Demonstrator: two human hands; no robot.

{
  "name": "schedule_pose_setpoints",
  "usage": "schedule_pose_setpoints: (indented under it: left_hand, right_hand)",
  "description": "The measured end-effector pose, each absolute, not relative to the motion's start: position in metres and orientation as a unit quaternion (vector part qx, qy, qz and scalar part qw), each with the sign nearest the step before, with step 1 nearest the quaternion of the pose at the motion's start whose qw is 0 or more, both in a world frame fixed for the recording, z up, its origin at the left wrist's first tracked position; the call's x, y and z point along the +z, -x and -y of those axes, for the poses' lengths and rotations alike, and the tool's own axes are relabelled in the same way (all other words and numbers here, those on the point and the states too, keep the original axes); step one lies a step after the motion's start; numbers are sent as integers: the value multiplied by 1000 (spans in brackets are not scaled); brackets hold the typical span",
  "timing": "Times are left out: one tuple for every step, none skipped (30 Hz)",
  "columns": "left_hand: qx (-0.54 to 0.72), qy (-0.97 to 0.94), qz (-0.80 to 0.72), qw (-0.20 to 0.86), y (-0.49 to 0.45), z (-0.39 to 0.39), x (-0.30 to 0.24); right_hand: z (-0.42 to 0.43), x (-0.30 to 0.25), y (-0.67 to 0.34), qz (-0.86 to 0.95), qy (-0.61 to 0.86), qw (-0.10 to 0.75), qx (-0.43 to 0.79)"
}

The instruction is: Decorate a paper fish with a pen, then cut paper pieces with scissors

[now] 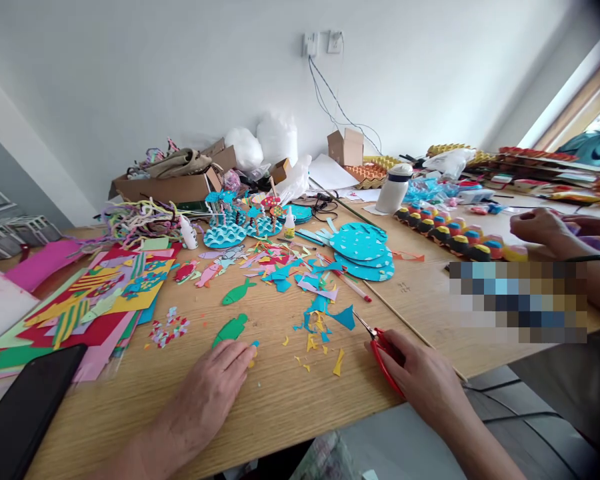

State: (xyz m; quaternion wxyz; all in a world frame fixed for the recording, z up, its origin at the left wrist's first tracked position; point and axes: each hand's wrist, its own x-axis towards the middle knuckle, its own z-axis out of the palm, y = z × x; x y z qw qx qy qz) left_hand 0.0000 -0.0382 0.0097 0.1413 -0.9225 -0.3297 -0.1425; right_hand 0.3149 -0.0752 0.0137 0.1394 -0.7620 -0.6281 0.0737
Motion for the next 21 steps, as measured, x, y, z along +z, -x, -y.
schedule_pose_setpoints:
  left_hand:
    - [-139,920,336,144,0,37,10]
    - [-130,919,342,146,0,35,9]
    - [-123,918,347,148,0,34,7]
    - [-118,917,349,150,1,34,5]
    - [-113,916,353,150,2,35,3]
    - [-114,915,356,153,3,37,2]
    - [-111,914,358,154,4,39,1]
    - [-106,914,359,154,5,41,1]
    - [-106,915,358,153,6,43,2]
    - [-105,915,357,152,7,45,4]
    - [-110,915,358,153,7,46,6]
    - [-116,913,360,157,7,47,8]
    - [-121,910,362,160,7,47,10]
    - [-124,908,365,164,7,46,11]
    - [-125,907,367,166,7,46,11]
    - [-126,906,368,165,7,45,10]
    - [-129,905,372,162,6,44,9]
    - [-136,902,380,155,5,43,6]
    - [-145,897,390,146,4,43,3]
    - [-154,893,401,136,4,42,1]
    - [-161,889,409,125,3,42,-2]
  right_hand:
    - [76,14,-315,626,763,140,73]
    - [76,14,-315,625,764,140,73]
    - [76,13,-315,624,765,140,74]
    - [77,12,-316,624,765,142,75]
    - [77,11,-317,625,763,144,78]
    - [78,10,-319,626,762,148,81]
    - [78,9,-320,626,760,151,86]
    - [79,7,-323,627,758,155,90]
    - [79,6,-325,626,758,158,93]
    - [79,5,-327,625,758,160,97]
    - [80,4,-329,624,758,161,100]
    - [80,3,-330,625,757,162,105]
    - [80,3,-330,626,755,162,110]
    - [80,2,-330,625,754,165,113]
    - [80,2,-330,623,756,169,112]
    - [80,3,-329,619,758,175,108]
    - [80,3,-327,614,762,182,102]
    - [80,3,-326,608,766,189,94]
    - [80,2,-325,603,768,195,87]
    - [80,2,-324,602,769,198,82]
    - [80,2,-324,603,768,201,79]
